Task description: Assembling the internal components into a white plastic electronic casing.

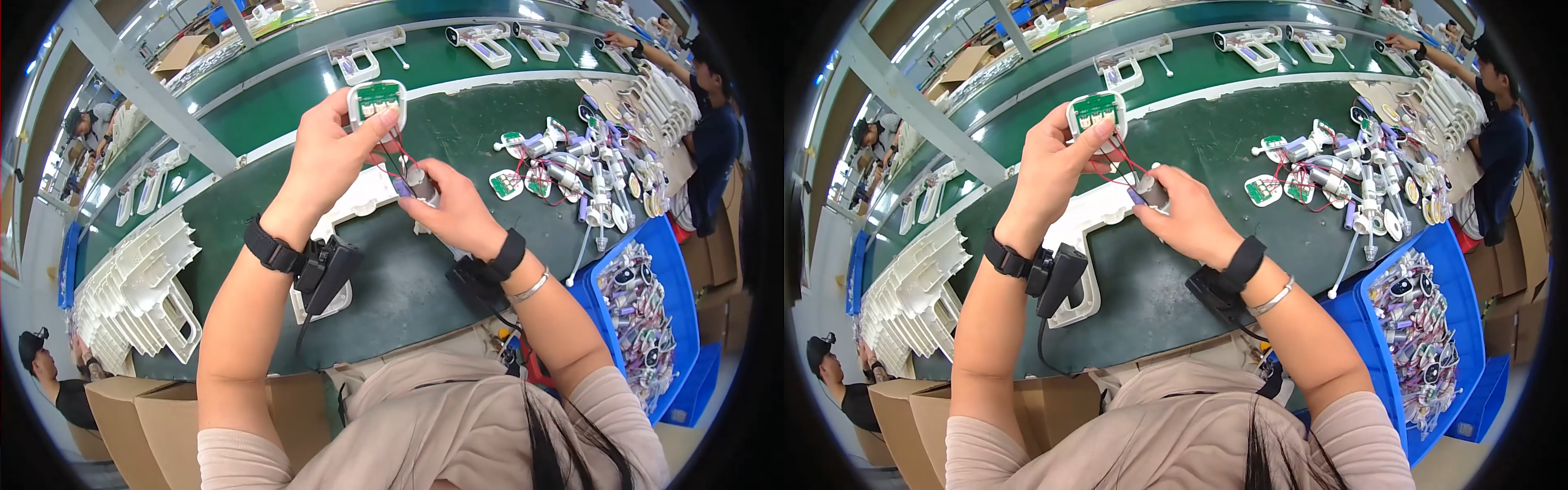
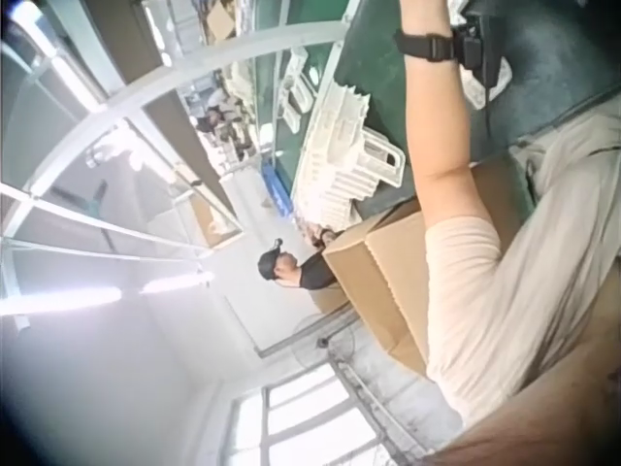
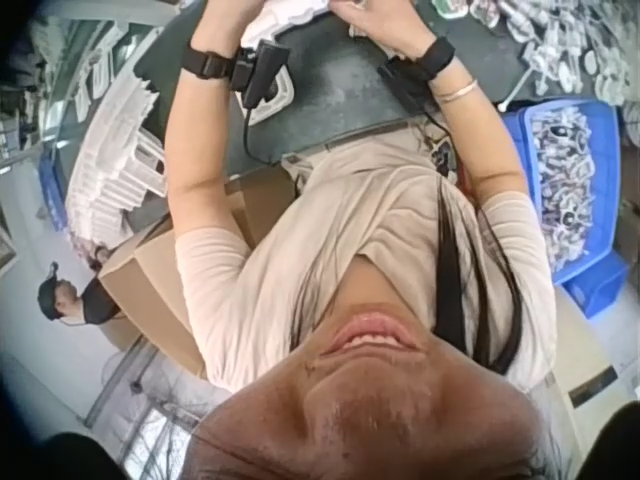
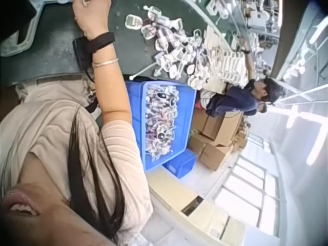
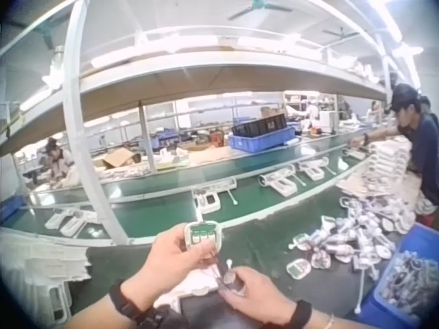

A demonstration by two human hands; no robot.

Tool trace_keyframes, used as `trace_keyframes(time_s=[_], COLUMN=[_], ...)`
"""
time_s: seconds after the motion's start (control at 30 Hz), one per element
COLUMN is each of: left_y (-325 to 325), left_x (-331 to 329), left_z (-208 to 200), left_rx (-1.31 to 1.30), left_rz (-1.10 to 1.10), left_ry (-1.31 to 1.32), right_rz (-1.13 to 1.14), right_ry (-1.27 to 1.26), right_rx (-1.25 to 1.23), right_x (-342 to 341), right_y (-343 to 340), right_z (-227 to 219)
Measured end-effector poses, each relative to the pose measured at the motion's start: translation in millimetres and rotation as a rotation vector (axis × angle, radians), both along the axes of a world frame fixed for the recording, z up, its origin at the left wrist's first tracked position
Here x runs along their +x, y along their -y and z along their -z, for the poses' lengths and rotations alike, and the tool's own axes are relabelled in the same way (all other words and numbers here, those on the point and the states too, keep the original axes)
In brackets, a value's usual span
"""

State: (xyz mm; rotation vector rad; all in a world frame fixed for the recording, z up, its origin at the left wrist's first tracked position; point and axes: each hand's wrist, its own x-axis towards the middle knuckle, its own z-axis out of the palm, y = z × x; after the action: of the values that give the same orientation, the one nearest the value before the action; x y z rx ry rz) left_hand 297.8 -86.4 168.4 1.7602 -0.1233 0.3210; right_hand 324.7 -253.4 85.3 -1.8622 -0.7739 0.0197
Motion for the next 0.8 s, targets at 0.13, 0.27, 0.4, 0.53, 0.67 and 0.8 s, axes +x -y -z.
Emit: trace_keyframes(time_s=[0.13,0.27,0.4,0.53,0.67,0.8], left_y=[-11.8,-6.3,-8.4,-4.8,0.5,-1.0], left_x=[-4.4,-9.1,-15.4,-16.5,-20.5,-21.0], left_z=[2.4,5.5,-3.1,-5.1,-12.2,-14.9], left_rx=[0.053,-0.298,-0.252,-0.139,0.048,0.200], left_rz=[-0.040,0.023,0.072,0.114,0.153,0.186], left_ry=[-0.011,-0.111,-0.200,-0.146,-0.110,-0.099], right_rz=[-0.001,-0.357,-0.386,-0.269,-0.324,-0.453], right_ry=[-0.090,-0.450,-0.479,-0.183,-0.326,-0.516], right_rx=[-0.103,0.027,0.093,-0.038,-0.012,0.168], right_x=[-4.8,-2.3,-8.0,-12.2,-14.8,-16.8], right_y=[7.7,12.2,20.2,19.7,22.6,24.4], right_z=[-17.7,-18.8,-24.6,-21.4,-22.8,-24.5])
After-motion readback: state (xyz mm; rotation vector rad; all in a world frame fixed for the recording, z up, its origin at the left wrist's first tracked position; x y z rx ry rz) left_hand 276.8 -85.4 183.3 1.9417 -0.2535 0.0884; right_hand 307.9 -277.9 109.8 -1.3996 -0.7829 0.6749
